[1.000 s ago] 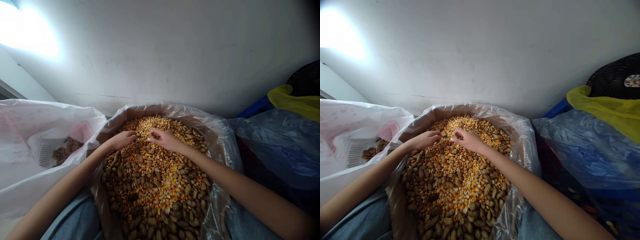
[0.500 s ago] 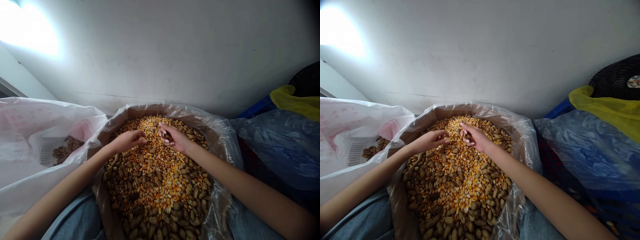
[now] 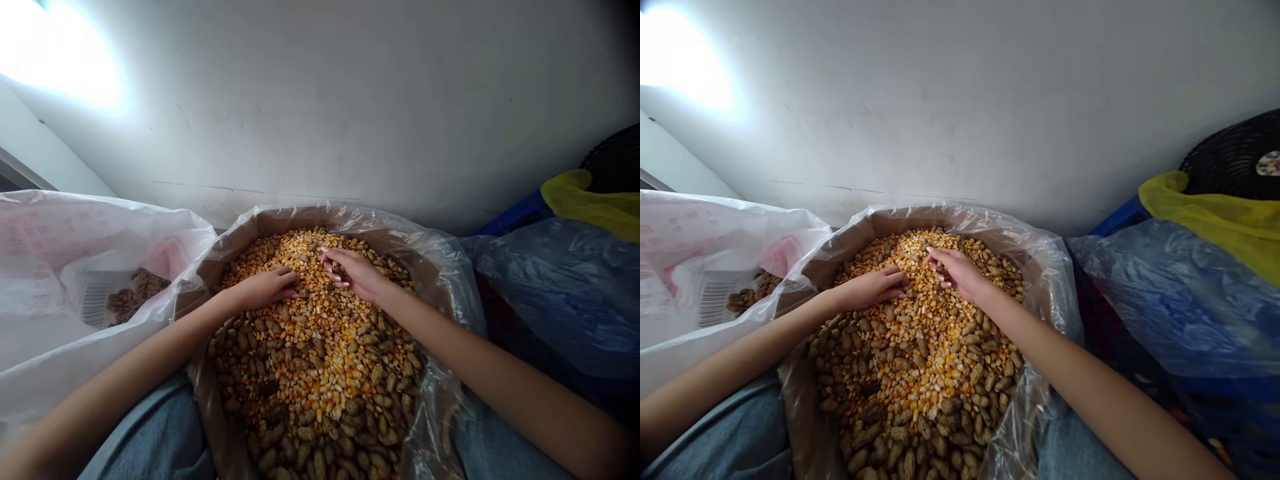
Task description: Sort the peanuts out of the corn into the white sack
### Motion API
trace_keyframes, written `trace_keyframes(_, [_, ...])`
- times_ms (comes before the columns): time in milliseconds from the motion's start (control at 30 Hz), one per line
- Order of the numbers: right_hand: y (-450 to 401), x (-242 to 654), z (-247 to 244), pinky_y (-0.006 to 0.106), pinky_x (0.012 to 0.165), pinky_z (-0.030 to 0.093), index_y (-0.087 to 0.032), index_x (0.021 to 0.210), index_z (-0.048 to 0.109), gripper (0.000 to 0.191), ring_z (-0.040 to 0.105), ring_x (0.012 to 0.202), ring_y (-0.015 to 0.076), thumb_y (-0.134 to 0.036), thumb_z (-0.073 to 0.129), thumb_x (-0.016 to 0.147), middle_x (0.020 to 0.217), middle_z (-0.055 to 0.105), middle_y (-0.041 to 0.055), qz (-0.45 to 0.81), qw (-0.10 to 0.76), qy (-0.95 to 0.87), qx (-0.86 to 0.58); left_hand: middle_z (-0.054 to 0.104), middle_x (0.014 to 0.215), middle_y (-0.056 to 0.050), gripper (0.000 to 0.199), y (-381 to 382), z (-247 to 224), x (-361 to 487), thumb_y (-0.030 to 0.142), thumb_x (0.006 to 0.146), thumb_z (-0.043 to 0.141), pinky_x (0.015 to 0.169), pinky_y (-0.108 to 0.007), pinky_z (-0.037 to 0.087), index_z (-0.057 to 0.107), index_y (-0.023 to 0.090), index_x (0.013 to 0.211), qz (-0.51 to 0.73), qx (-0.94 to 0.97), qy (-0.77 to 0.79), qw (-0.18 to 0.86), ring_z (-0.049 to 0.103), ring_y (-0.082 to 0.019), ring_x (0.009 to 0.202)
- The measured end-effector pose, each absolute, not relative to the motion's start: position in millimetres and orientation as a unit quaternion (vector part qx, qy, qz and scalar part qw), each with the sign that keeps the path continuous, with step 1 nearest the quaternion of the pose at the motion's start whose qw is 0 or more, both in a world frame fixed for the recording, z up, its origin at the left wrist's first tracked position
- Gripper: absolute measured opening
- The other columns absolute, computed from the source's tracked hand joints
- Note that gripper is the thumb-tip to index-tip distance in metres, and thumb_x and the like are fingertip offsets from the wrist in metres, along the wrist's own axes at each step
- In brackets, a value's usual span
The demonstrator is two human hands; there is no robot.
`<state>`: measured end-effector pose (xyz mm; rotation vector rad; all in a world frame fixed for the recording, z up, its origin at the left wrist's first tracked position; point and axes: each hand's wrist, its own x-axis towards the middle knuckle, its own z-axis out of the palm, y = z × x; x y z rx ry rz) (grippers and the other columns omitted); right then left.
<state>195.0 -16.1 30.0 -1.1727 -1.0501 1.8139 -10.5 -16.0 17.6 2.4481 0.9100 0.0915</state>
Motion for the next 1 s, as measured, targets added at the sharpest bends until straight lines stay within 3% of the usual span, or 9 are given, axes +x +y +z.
trace_keyframes(100, [-14.9,198.3,30.2,0.012,0.031,0.019,-0.016,0.070,0.050,0.023,0.035,0.040,0.0019,-0.037,0.059,0.067,0.057,0.041,-0.0057,0.718,0.376,-0.375,-0.450,0.049,0.087,-0.003,0.028,-13.4,18.8,-15.5,0.043,0.079,0.039,0.074,-0.025,0.039,0.051,0.018,0.086,0.087,0.867,0.352,0.341,0.048,-0.013,0.080])
trace_keyframes(200, [-13.4,200.8,29.8,0.012,0.031,0.020,-0.016,0.073,0.052,0.018,0.035,0.040,0.0022,-0.033,0.057,0.069,0.054,0.040,-0.0061,0.743,0.381,-0.334,-0.438,0.047,0.072,0.001,0.027,-12.9,22.7,-19.0,0.044,0.076,0.043,0.057,-0.021,0.040,0.048,0.018,0.081,0.170,0.759,0.398,0.486,0.045,-0.009,0.062])
trace_keyframes(267, [-12.3,201.9,29.8,0.012,0.031,0.023,-0.017,0.077,0.054,0.015,0.038,0.042,0.0029,-0.030,0.056,0.070,0.055,0.043,-0.0054,0.759,0.374,-0.307,-0.436,0.043,0.065,0.002,0.026,-13.2,27.7,-20.2,0.044,0.077,0.043,0.043,-0.017,0.034,0.046,0.018,0.081,0.248,0.638,0.407,0.605,0.038,-0.006,0.050])
trace_keyframes(400, [-11.4,201.7,30.5,0.012,0.032,0.025,-0.016,0.074,0.053,0.015,0.046,0.048,0.0049,-0.031,0.054,0.070,0.062,0.049,-0.0026,0.774,0.353,-0.283,-0.443,0.046,0.070,0.001,0.020,-11.8,39.0,-22.3,0.036,0.078,0.039,0.034,-0.014,0.025,0.047,0.021,0.089,0.384,0.439,0.376,0.720,0.033,-0.003,0.043])
trace_keyframes(600, [-18.1,193.9,30.3,0.015,0.031,0.015,-0.017,0.059,0.041,0.032,0.037,0.039,0.0041,-0.044,0.055,0.067,0.056,0.045,-0.0039,0.738,0.298,-0.407,-0.448,0.052,0.074,-0.001,0.030,-7.9,41.8,-28.1,0.029,0.079,0.029,0.037,-0.016,0.031,0.050,0.024,0.099,0.427,0.369,0.392,0.726,0.039,-0.006,0.047])
trace_keyframes(733, [-29.8,182.3,32.5,0.020,0.039,0.029,-0.018,0.072,0.054,0.031,0.043,0.044,0.0078,-0.049,0.051,0.070,0.060,0.052,-0.0011,0.526,0.207,-0.658,-0.497,0.055,0.081,-0.002,0.031,-7.7,41.5,-29.0,0.033,0.077,0.032,0.041,-0.019,0.035,0.050,0.023,0.100,0.430,0.343,0.379,0.744,0.047,-0.009,0.055])
trace_keyframes(867, [-41.2,167.9,34.0,0.026,0.060,0.038,-0.022,0.091,0.060,0.029,0.055,0.070,0.0161,-0.042,0.052,0.072,0.081,0.062,0.0043,0.302,0.106,-0.806,-0.498,0.053,0.072,-0.002,0.036,-7.3,36.1,-26.7,0.050,0.076,0.033,0.038,-0.018,0.032,0.051,0.018,0.081,0.409,0.380,0.424,0.713,0.046,-0.009,0.053])
trace_keyframes(933, [-42.4,164.9,33.1,0.027,0.059,0.038,-0.022,0.089,0.061,0.026,0.054,0.067,0.0157,-0.040,0.052,0.072,0.077,0.062,0.0039,0.285,0.090,-0.813,-0.500,0.048,0.059,0.000,0.038,-9.0,33.3,-24.6,0.052,0.075,0.037,0.035,-0.017,0.026,0.048,0.016,0.066,0.385,0.448,0.455,0.666,0.039,-0.007,0.045])
trace_keyframes(1000, [-39.3,167.5,31.5,0.024,0.050,0.035,-0.020,0.084,0.061,0.027,0.049,0.053,0.0116,-0.042,0.053,0.071,0.064,0.058,0.0012,0.358,0.116,-0.776,-0.506,0.043,0.052,0.002,0.037,-13.3,34.3,-22.1,0.049,0.074,0.043,0.037,-0.017,0.025,0.046,0.015,0.059,0.333,0.560,0.470,0.596,0.036,-0.006,0.042])
